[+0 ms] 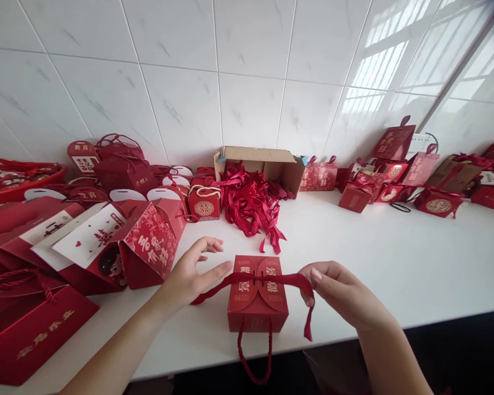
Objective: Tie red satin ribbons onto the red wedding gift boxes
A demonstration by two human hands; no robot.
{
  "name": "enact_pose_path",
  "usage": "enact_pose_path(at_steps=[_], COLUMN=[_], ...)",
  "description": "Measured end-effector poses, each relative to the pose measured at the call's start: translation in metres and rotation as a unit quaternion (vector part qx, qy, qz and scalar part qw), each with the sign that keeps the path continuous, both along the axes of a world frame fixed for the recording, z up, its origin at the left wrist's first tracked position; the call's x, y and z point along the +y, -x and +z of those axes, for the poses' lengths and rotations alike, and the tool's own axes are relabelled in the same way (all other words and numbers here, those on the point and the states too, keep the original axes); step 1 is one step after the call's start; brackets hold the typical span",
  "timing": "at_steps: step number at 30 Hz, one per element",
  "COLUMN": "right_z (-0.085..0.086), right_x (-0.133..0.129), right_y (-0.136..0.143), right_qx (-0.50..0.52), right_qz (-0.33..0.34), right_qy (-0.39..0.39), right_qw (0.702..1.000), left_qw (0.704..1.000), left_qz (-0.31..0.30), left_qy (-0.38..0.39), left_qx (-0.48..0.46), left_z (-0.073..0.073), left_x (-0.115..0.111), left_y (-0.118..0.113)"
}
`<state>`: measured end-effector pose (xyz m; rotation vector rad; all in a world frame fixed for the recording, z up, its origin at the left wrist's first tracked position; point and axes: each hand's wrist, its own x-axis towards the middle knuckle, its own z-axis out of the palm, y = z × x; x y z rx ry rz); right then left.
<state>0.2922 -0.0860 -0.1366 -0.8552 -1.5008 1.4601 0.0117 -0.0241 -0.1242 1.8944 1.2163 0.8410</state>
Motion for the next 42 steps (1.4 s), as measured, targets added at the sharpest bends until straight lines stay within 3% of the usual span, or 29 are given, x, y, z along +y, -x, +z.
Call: enact_pose_path(at_steps=[5, 10, 15, 18, 22, 29, 32, 37, 42], right_z=[0.023, 0.031, 0.028, 0.025, 0.018, 0.010, 0.008, -0.001, -0.003], right_x=[-0.005, -0.005, -0.010, -0.013, -0.010, 0.003, 0.005, 0.005, 0.002], right_y=[0.012, 0.023, 0.016, 0.015, 0.025, 0.055, 0.063, 0.068, 0.068], right_qx=[0.080, 0.079, 0.036, -0.068, -0.204, -0.173, -0.166, -0.147, -0.169], right_qz=[-0.012, -0.061, -0.091, -0.119, -0.166, -0.180, -0.170, -0.243, -0.214], right_qy=[-0.002, 0.014, 0.004, 0.002, -0.067, -0.112, -0.125, -0.179, -0.155], right_qw=[0.997, 0.995, 0.995, 0.991, 0.963, 0.962, 0.963, 0.942, 0.949], left_qw=[0.985, 0.965, 0.963, 0.964, 0.956, 0.932, 0.934, 0.955, 0.990], left_qz=[-0.061, -0.031, -0.029, -0.003, 0.032, 0.066, 0.060, -0.051, -0.033], left_qy=[-0.158, -0.252, -0.259, -0.260, -0.287, -0.353, -0.345, -0.270, -0.120], left_qx=[0.039, 0.061, 0.069, 0.054, 0.040, 0.054, 0.071, 0.114, 0.069], left_z=[0.019, 0.017, 0.012, 0.011, 0.010, 0.015, 0.020, 0.029, 0.010], left_x=[-0.029, -0.034, -0.021, -0.019, -0.022, -0.027, -0.029, -0.032, -0.021], left_y=[-0.035, -0.065, -0.065, -0.060, -0.059, -0.062, -0.058, -0.030, -0.011])
